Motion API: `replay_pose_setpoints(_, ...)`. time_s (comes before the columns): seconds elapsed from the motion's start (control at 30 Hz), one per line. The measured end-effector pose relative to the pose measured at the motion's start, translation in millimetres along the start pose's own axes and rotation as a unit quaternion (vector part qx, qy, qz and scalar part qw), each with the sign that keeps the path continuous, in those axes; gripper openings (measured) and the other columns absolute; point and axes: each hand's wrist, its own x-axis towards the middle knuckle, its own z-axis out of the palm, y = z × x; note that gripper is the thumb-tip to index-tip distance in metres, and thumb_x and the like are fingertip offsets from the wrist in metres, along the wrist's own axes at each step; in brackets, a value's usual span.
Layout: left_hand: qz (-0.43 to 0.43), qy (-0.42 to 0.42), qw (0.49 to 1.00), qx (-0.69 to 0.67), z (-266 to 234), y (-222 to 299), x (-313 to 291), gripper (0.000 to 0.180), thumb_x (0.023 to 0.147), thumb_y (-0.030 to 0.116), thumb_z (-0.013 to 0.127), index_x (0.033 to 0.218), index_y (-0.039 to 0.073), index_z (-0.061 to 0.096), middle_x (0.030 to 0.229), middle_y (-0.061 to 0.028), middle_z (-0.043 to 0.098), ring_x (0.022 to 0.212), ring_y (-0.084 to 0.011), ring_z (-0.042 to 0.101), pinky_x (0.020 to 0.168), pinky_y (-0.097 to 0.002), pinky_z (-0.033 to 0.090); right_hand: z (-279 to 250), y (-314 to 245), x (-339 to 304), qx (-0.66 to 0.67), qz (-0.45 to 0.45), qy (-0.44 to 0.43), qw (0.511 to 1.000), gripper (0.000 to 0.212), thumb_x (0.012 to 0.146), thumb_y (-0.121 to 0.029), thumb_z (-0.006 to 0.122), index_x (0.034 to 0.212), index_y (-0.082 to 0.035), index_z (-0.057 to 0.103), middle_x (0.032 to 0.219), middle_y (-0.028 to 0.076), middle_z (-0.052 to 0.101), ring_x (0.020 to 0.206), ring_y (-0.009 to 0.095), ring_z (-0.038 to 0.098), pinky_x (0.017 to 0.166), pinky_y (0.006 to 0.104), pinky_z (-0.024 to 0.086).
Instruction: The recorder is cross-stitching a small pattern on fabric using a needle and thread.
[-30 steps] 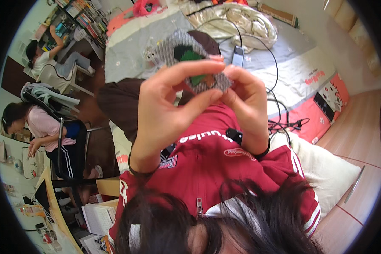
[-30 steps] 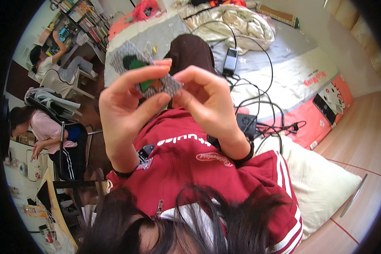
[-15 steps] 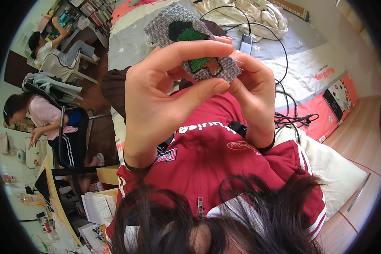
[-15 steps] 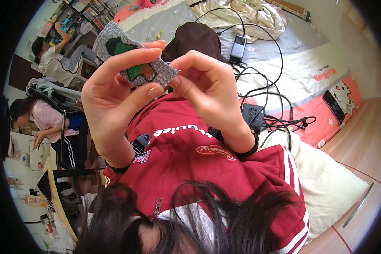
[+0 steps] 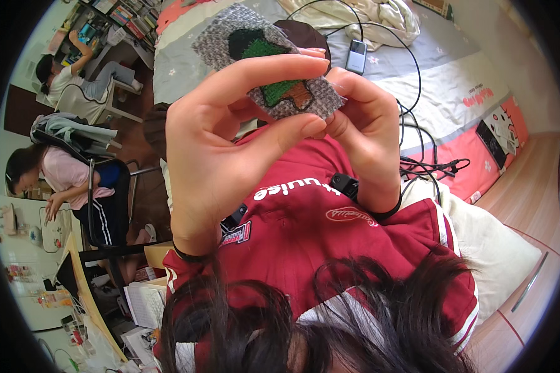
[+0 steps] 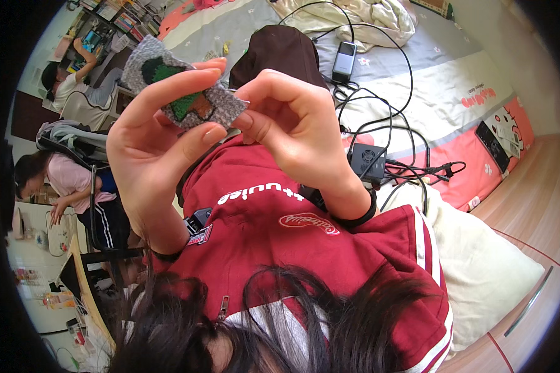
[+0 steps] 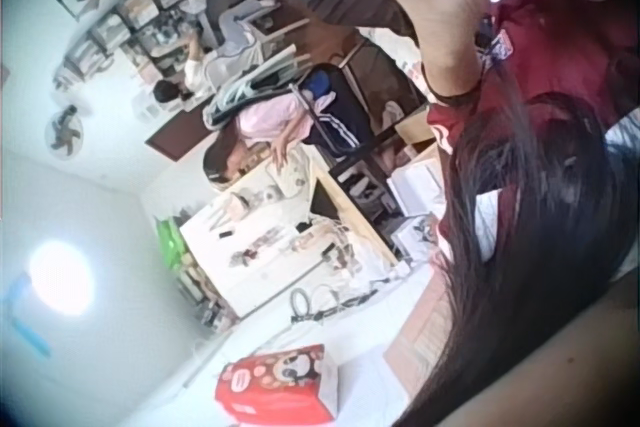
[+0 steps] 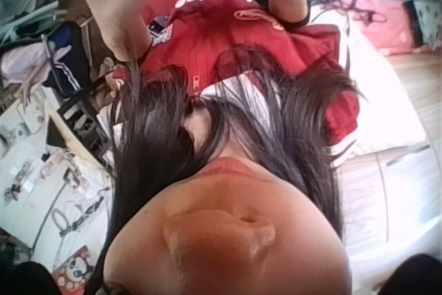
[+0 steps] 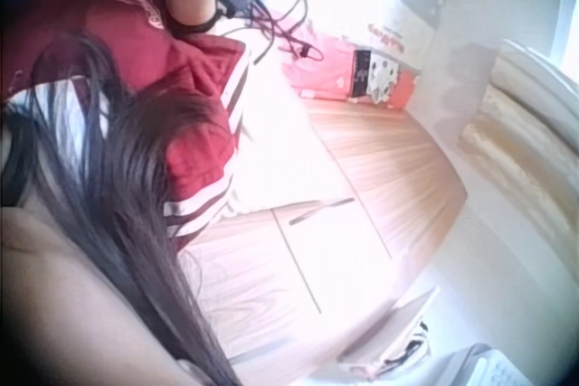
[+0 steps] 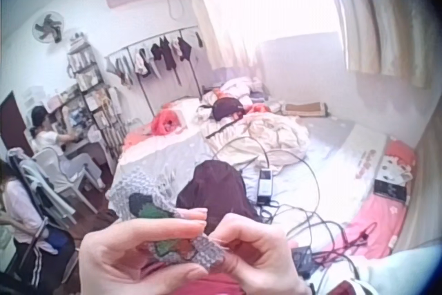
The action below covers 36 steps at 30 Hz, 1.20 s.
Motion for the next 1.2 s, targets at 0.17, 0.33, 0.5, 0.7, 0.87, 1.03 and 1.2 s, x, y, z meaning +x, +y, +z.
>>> replay_pose_setpoints(0.17, -0.015, -0.003, 1.000, -0.013, -2, -4, 0, 0.041, 0.065, -0.009, 0.063, 0.104, -0.009, 0.051, 0.108, -0.0207, 0.053, 0.102, -0.0221, 0.051, 0.086, -0.0292, 0.042, 0, 0, 0, 0.008, 0.009, -0.003, 1.000, 0.008, 0.078, 0.007, 0.051, 0.085, 0.003, 0.053, 0.069, 0.001, 0.054, 0.063, 0.005, 0.051, 0.054, 0.0168, 0.042)
replay_pose_setpoints(0.33, -0.022, -0.001, 1.000, -0.005, -2, -9, 1, 0.040, 0.066, -0.009, 0.063, 0.104, -0.009, 0.051, 0.109, -0.0210, 0.053, 0.101, -0.0217, 0.052, 0.084, -0.0280, 0.043, -3, 3, 1, -0.010, -0.007, -0.007, 1.000, 0.011, 0.077, 0.010, 0.050, 0.085, 0.004, 0.053, 0.072, 0.002, 0.054, 0.066, 0.006, 0.053, 0.058, 0.0179, 0.043)
replay_pose_setpoints(0.5, -0.022, -0.013, 1.000, 0.009, -3, -12, 0, 0.040, 0.065, -0.010, 0.063, 0.104, -0.009, 0.051, 0.108, -0.0211, 0.053, 0.100, -0.0219, 0.052, 0.085, -0.0282, 0.043, 0, 3, 1, -0.031, -0.047, 0.002, 0.998, 0.013, 0.076, 0.012, 0.049, 0.086, 0.006, 0.053, 0.075, 0.004, 0.054, 0.070, 0.008, 0.054, 0.060, 0.0197, 0.045)
replay_pose_setpoints(0.7, -0.005, 0.006, 1.000, -0.011, 0, -13, -1, 0.040, 0.065, -0.010, 0.063, 0.103, -0.009, 0.052, 0.107, -0.0211, 0.053, 0.100, -0.0223, 0.053, 0.085, -0.0284, 0.042, -2, 4, 1, -0.026, -0.028, 0.007, 0.999, 0.012, 0.076, 0.011, 0.050, 0.086, 0.005, 0.053, 0.074, 0.003, 0.054, 0.068, 0.007, 0.054, 0.060, 0.0193, 0.045)
replay_pose_setpoints(0.87, 0.007, 0.027, 1.000, -0.011, -1, -11, 0, 0.042, 0.064, -0.009, 0.064, 0.104, -0.009, 0.052, 0.107, -0.0208, 0.054, 0.100, -0.0225, 0.052, 0.085, -0.0286, 0.043, -2, 5, 1, -0.017, -0.023, 0.011, 1.000, 0.011, 0.076, 0.010, 0.052, 0.085, 0.004, 0.054, 0.073, 0.003, 0.054, 0.066, 0.006, 0.052, 0.058, 0.0183, 0.044)
replay_pose_setpoints(1.03, 0.002, 0.008, 1.000, -0.005, -2, -12, 0, 0.042, 0.064, -0.010, 0.063, 0.105, -0.010, 0.051, 0.107, -0.0209, 0.054, 0.100, -0.0219, 0.053, 0.084, -0.0276, 0.043, -2, 6, 2, -0.021, -0.035, 0.012, 0.999, 0.011, 0.076, 0.011, 0.052, 0.084, 0.004, 0.054, 0.073, 0.002, 0.052, 0.066, 0.006, 0.052, 0.057, 0.0178, 0.043)
replay_pose_setpoints(1.2, 0.000, 0.000, 1.000, 0.001, -1, -14, 0, 0.043, 0.064, -0.010, 0.063, 0.105, -0.010, 0.051, 0.108, -0.0209, 0.053, 0.100, -0.0215, 0.053, 0.084, -0.0273, 0.043, -1, 6, 1, -0.034, -0.042, 0.015, 0.998, 0.011, 0.075, 0.012, 0.051, 0.084, 0.005, 0.054, 0.074, 0.002, 0.051, 0.066, 0.007, 0.053, 0.058, 0.0177, 0.043)
